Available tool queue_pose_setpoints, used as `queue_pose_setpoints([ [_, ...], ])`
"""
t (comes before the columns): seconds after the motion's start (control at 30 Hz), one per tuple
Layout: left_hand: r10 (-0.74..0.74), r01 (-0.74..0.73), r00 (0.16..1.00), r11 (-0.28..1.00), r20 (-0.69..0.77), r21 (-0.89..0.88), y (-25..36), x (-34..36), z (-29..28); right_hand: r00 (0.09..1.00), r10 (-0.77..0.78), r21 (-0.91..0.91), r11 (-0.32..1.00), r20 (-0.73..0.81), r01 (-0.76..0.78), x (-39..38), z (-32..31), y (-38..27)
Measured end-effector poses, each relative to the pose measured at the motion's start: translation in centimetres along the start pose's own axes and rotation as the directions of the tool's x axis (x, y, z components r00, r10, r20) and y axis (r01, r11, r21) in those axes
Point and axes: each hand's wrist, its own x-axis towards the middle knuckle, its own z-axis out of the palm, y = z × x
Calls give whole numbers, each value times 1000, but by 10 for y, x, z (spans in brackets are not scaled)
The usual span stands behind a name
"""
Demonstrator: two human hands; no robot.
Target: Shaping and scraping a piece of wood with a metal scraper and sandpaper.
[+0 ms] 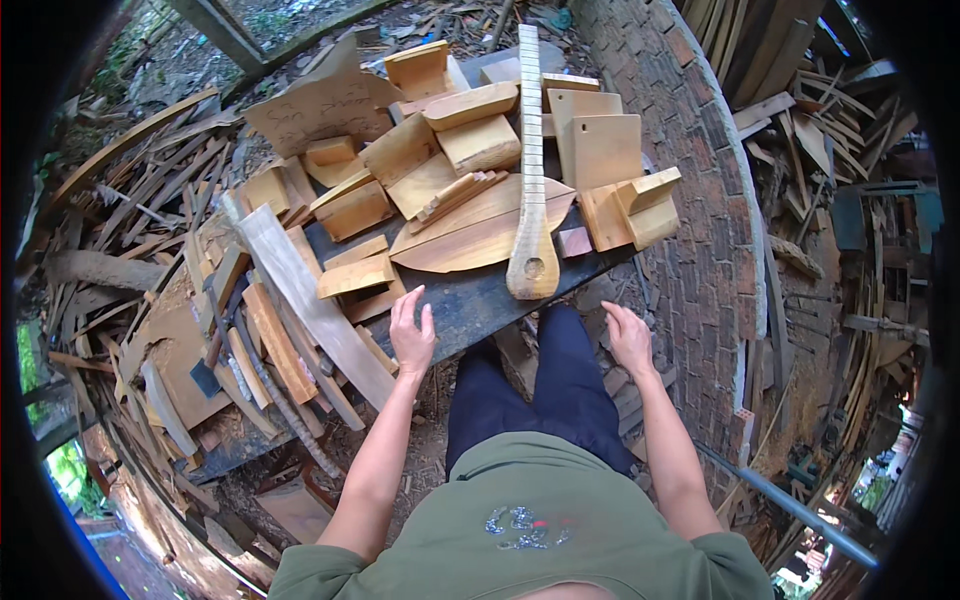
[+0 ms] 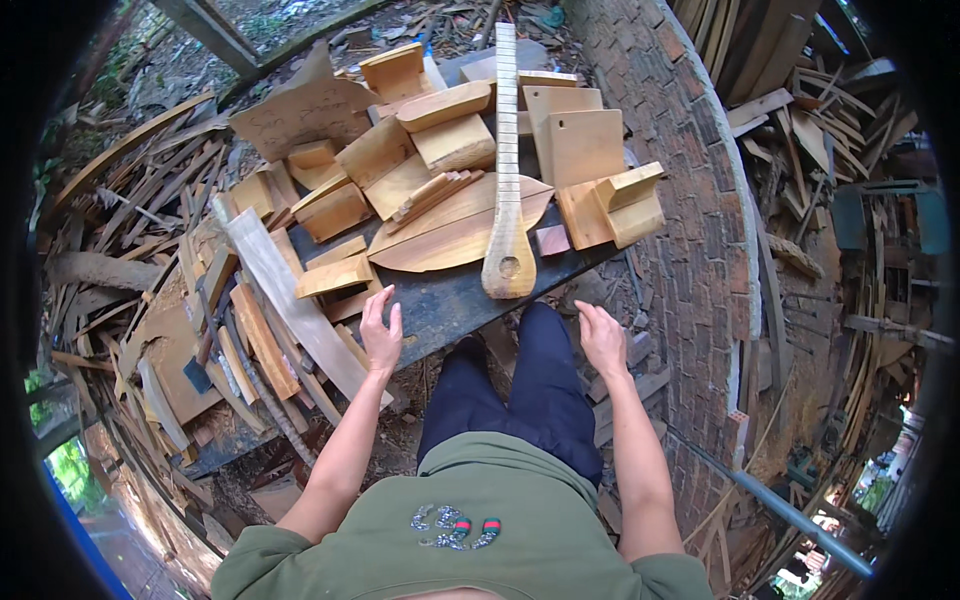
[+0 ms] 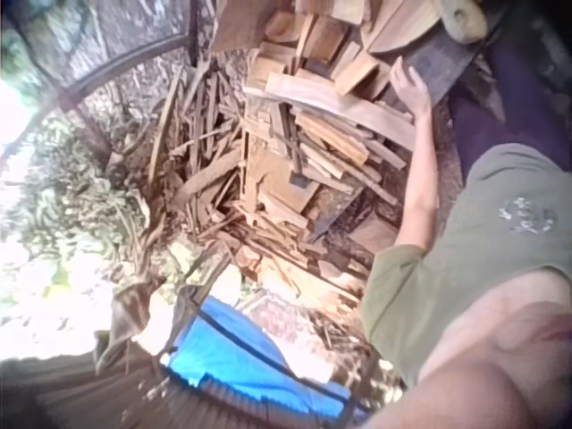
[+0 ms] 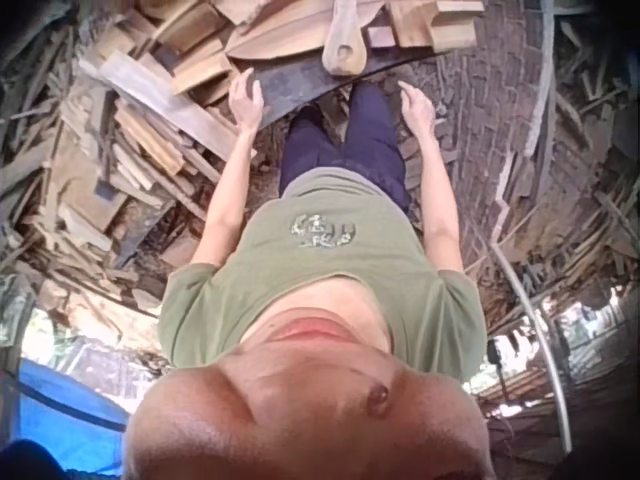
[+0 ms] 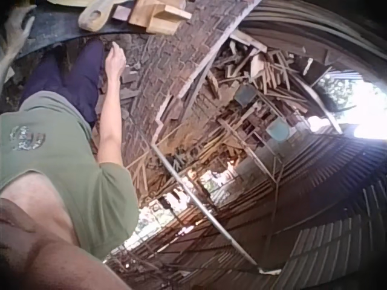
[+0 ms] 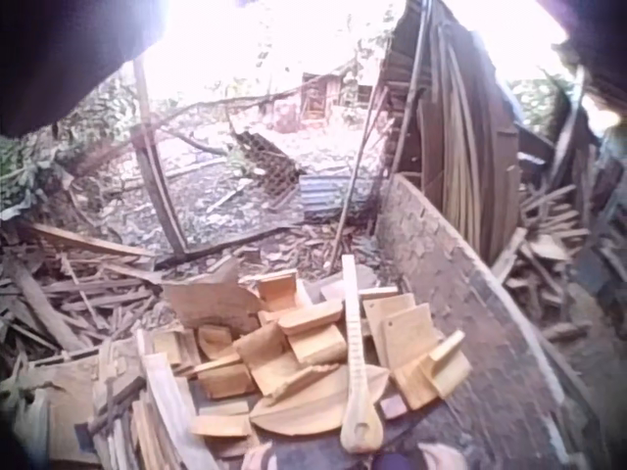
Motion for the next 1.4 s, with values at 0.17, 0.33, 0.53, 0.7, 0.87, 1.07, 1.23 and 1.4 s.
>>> queue_pose_setpoints([
  [0.17,-149,154,987,985,67,-75,-3,-8,6,998,-61,12,998,7,61,52,-23,-4],
  [0.33,-260,259,965,965,-20,-41,-3,-8,4,966,-237,63,968,-106,244,134,-46,5],
  [0.53,-337,353,930,930,-147,100,30,17,7,924,-322,-19,945,-207,325,311,-52,60],
  [0.7,-444,470,876,873,-189,127,85,43,51,989,-55,-136,990,-136,36,453,-24,98],
  [0.87,-278,250,955,944,107,216,160,112,131,981,-6,186,982,195,-31,485,-2,123],
  [1.07,-123,108,966,991,226,75,204,190,211,988,-147,240,958,-49,154,447,-35,107],
  [1.23,-34,20,981,997,194,71,232,228,245,953,-284,260,917,-104,302,416,-64,100],
  [1.4,-60,68,981,997,185,-38,237,239,265,941,-326,294,894,-94,339,396,-76,98],
])
